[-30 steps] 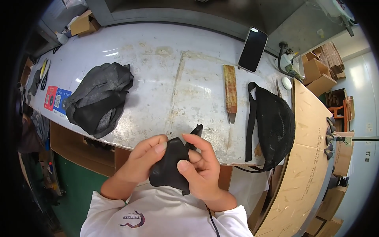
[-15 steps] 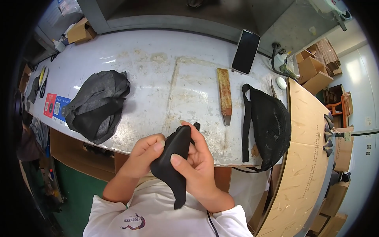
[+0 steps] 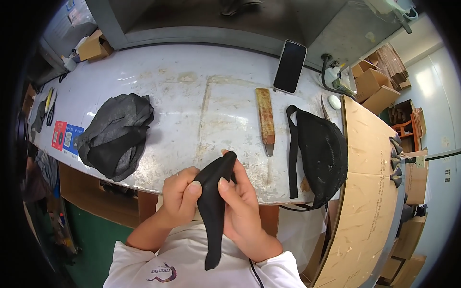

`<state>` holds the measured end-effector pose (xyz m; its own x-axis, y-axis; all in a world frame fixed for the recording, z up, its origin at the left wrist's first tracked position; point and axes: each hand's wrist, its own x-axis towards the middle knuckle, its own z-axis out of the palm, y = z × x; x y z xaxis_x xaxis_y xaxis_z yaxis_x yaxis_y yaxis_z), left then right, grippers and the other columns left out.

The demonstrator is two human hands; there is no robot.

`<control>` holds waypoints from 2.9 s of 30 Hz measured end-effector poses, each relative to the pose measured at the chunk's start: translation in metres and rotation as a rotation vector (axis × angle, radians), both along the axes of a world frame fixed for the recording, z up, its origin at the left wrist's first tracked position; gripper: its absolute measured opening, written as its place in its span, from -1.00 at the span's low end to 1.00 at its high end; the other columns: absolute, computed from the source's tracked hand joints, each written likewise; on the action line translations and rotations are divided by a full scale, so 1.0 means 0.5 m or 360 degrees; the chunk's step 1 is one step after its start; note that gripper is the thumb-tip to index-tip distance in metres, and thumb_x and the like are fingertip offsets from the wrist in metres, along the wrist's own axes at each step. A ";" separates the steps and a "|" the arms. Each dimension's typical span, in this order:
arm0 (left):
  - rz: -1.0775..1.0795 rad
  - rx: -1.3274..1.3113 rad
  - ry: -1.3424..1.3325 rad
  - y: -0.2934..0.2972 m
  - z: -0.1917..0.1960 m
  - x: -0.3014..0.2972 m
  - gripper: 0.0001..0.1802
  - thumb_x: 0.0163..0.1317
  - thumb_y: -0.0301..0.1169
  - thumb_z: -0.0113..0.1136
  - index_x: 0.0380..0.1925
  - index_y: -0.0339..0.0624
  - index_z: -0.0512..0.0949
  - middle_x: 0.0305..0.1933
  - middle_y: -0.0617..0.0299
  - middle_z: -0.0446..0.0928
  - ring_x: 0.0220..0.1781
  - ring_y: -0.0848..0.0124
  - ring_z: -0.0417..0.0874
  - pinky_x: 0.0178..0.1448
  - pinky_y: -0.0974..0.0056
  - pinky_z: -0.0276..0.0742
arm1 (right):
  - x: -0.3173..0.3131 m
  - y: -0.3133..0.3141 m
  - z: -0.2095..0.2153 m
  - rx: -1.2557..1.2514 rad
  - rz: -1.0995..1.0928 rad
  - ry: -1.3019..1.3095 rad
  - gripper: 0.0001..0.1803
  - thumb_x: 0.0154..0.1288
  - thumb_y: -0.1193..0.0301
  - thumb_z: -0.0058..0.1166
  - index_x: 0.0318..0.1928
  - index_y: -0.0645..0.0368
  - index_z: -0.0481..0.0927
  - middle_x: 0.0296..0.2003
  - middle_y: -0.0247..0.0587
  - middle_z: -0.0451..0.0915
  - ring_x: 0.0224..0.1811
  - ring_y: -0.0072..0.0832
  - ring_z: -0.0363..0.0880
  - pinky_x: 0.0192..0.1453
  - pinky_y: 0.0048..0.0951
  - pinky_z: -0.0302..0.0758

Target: Inspecting bicycle saddle bases and stretching fabric covers over them to fit precisely.

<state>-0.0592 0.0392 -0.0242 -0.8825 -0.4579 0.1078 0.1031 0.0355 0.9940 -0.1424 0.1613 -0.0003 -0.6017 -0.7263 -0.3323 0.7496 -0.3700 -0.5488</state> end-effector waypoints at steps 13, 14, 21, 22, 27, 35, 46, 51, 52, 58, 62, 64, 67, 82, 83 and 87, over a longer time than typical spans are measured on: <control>-0.0233 0.0458 0.0018 0.039 0.005 -0.020 -0.69 0.31 -0.32 0.27 -0.04 -0.26 0.56 -0.48 0.35 0.49 -0.45 0.61 0.42 -0.35 0.43 0.37 | -0.029 -0.001 0.003 0.0165 -0.0156 0.0125 -0.47 0.52 0.42 -0.11 0.43 0.12 0.18 0.02 -0.21 0.53 0.08 -0.41 0.57 0.19 -0.30 0.53; -0.0233 0.0460 0.0022 0.037 0.000 -0.019 -0.69 0.31 -0.32 0.27 -0.04 -0.26 0.56 -0.48 0.35 0.49 -0.45 0.61 0.42 -0.35 0.43 0.37 | -0.030 0.000 -0.004 0.0167 -0.0156 0.0129 -0.47 0.52 0.42 -0.11 0.43 0.12 0.18 0.02 -0.21 0.53 0.08 -0.41 0.57 0.19 -0.30 0.53; -0.0224 -0.0011 -0.0077 0.003 0.001 -0.007 -0.75 0.38 -0.33 0.17 -0.14 -0.34 0.52 -0.59 0.23 0.46 -0.56 0.47 0.49 -0.43 0.32 0.39 | -0.004 -0.017 -0.013 0.0077 -0.0215 0.0047 -0.48 0.52 0.41 -0.08 0.41 0.11 0.19 0.06 -0.23 0.50 0.10 -0.44 0.54 0.21 -0.30 0.51; -0.0127 -0.0123 -0.0109 0.004 0.003 -0.008 -0.76 0.41 -0.34 0.11 -0.18 -0.36 0.52 -0.62 0.20 0.44 -0.58 0.46 0.49 -0.46 0.29 0.39 | -0.001 -0.019 -0.012 0.0059 -0.0246 0.0009 -0.46 0.50 0.42 -0.04 0.40 0.11 0.16 0.07 -0.24 0.49 0.09 -0.47 0.51 0.19 -0.34 0.50; -0.0085 -0.0035 -0.0107 -0.005 0.001 0.013 -0.68 0.51 -0.30 -0.07 -0.30 -0.33 0.51 -0.65 0.20 0.42 -0.57 0.50 0.50 -0.48 0.31 0.37 | -0.001 -0.010 0.010 0.0078 -0.0266 0.0046 -0.41 0.51 0.15 -0.08 0.40 0.17 0.22 -0.11 -0.24 0.53 -0.04 -0.33 0.53 0.10 -0.24 0.50; -0.0197 0.1182 -0.0354 -0.005 -0.066 0.029 -0.66 0.55 -0.19 -0.17 -0.18 -0.19 0.50 -0.43 0.35 0.40 -0.56 0.64 0.30 -0.49 0.49 0.24 | -0.087 0.040 -0.023 -0.1254 0.0199 -0.0003 -0.22 0.36 -0.40 -0.39 0.04 0.10 0.25 -0.67 -0.39 0.13 -0.65 -0.52 0.07 -0.49 -0.40 0.07; -0.0218 0.0964 0.0038 -0.012 -0.053 0.054 -0.42 0.60 -0.12 -0.49 -0.47 -0.23 0.38 -0.57 0.24 0.38 -0.54 0.52 0.34 -0.40 0.40 0.28 | 0.009 0.003 -0.059 -0.0199 -0.0152 0.0582 -0.02 0.33 -0.32 -0.13 0.40 0.27 0.17 -0.03 -0.03 0.49 -0.10 -0.18 0.51 0.06 -0.02 0.43; 0.0208 0.0731 0.0339 -0.018 -0.036 0.018 -0.53 0.53 -0.11 -0.28 -0.50 -0.16 0.33 -0.66 0.23 0.35 -0.68 0.53 0.31 -0.59 0.44 0.25 | 0.094 0.006 -0.123 0.0015 0.0161 0.1230 -0.38 0.33 0.70 0.06 0.36 0.45 0.18 0.10 0.00 0.50 0.02 -0.45 0.53 -0.01 -0.46 0.52; 0.0305 0.0695 0.0381 -0.017 -0.032 0.016 -0.54 0.52 -0.09 -0.27 -0.49 -0.16 0.33 -0.66 0.23 0.36 -0.68 0.52 0.33 -0.58 0.44 0.28 | 0.093 0.005 -0.113 0.0017 0.0160 0.1228 -0.38 0.33 0.70 0.06 0.36 0.45 0.18 0.10 0.00 0.50 0.02 -0.45 0.53 -0.01 -0.46 0.52; -0.0109 0.2756 0.0561 -0.018 -0.115 0.072 -0.69 0.36 -0.18 0.00 -0.24 -0.26 0.42 -0.52 -0.05 0.50 -0.65 0.23 0.51 -0.59 0.27 0.44 | 0.042 -0.002 -0.056 0.0056 0.0532 0.1880 -0.61 0.27 0.67 0.15 0.10 0.54 0.47 -0.34 0.00 0.62 -0.40 -0.43 0.62 -0.40 -0.43 0.52; -0.0127 0.2454 0.0326 -0.030 -0.119 0.062 -0.56 0.58 -0.04 -0.38 -0.24 -0.02 0.45 -0.59 0.33 0.42 -0.73 0.48 0.31 -0.61 0.38 0.21 | 0.053 -0.059 -0.019 -0.0087 0.0772 0.2190 -0.65 0.19 0.53 0.32 -0.04 0.46 0.60 -0.46 -0.16 0.63 -0.47 -0.47 0.63 -0.41 -0.53 0.50; -0.0075 0.2519 0.0297 -0.027 -0.102 0.059 -0.56 0.58 -0.04 -0.38 -0.25 -0.03 0.45 -0.60 0.31 0.39 -0.73 0.49 0.27 -0.58 0.39 0.18 | 0.082 -0.068 -0.027 -0.0025 0.0757 0.2128 -0.56 0.14 0.48 0.38 0.00 0.46 0.59 -0.44 -0.13 0.63 -0.46 -0.44 0.64 -0.39 -0.51 0.52; -0.0145 0.2362 0.0420 -0.023 -0.102 0.061 -0.55 0.58 -0.05 -0.37 -0.26 -0.06 0.44 -0.62 0.28 0.39 -0.72 0.49 0.25 -0.58 0.39 0.18 | 0.092 -0.063 -0.033 -0.0189 0.0617 0.1898 -0.59 0.17 0.43 0.35 -0.03 0.44 0.61 -0.45 -0.09 0.63 -0.46 -0.37 0.65 -0.38 -0.44 0.55; -0.0089 0.0018 -0.0343 -0.022 -0.074 0.052 -0.80 0.31 -0.47 0.07 -0.49 -0.31 0.53 -0.52 0.21 0.56 -0.50 0.50 0.49 -0.41 0.38 0.38 | -0.325 0.388 0.067 0.1280 -0.1187 0.1776 -0.86 0.42 0.49 0.03 -0.21 0.34 0.57 -0.46 -0.24 0.57 -0.44 -0.50 0.57 -0.31 -0.50 0.52; -0.0060 -0.0046 -0.0325 -0.007 -0.074 0.032 -0.72 0.37 -0.40 0.04 -0.52 -0.29 0.50 -0.62 0.32 0.43 -0.60 0.59 0.34 -0.50 0.41 0.21 | -0.367 0.443 0.074 0.1178 -0.1302 0.1579 -0.86 0.42 0.48 0.04 -0.16 0.34 0.57 -0.43 -0.24 0.58 -0.41 -0.49 0.58 -0.29 -0.49 0.54; -0.0077 -0.0382 -0.0293 0.025 -0.067 0.005 -0.67 0.41 -0.34 0.05 -0.52 -0.31 0.48 -0.70 0.38 0.34 -0.67 0.62 0.25 -0.55 0.40 0.09 | -0.523 0.623 0.055 0.1056 -0.1715 0.1033 -0.82 0.40 0.48 0.05 -0.07 0.32 0.53 -0.34 -0.20 0.61 -0.37 -0.46 0.61 -0.24 -0.44 0.57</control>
<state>-0.0565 0.0515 -0.0575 -0.9175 -0.3953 0.0441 -0.0707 0.2712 0.9599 -0.4039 0.4729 0.0272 -0.9266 0.3564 0.1199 -0.1767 -0.1312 -0.9755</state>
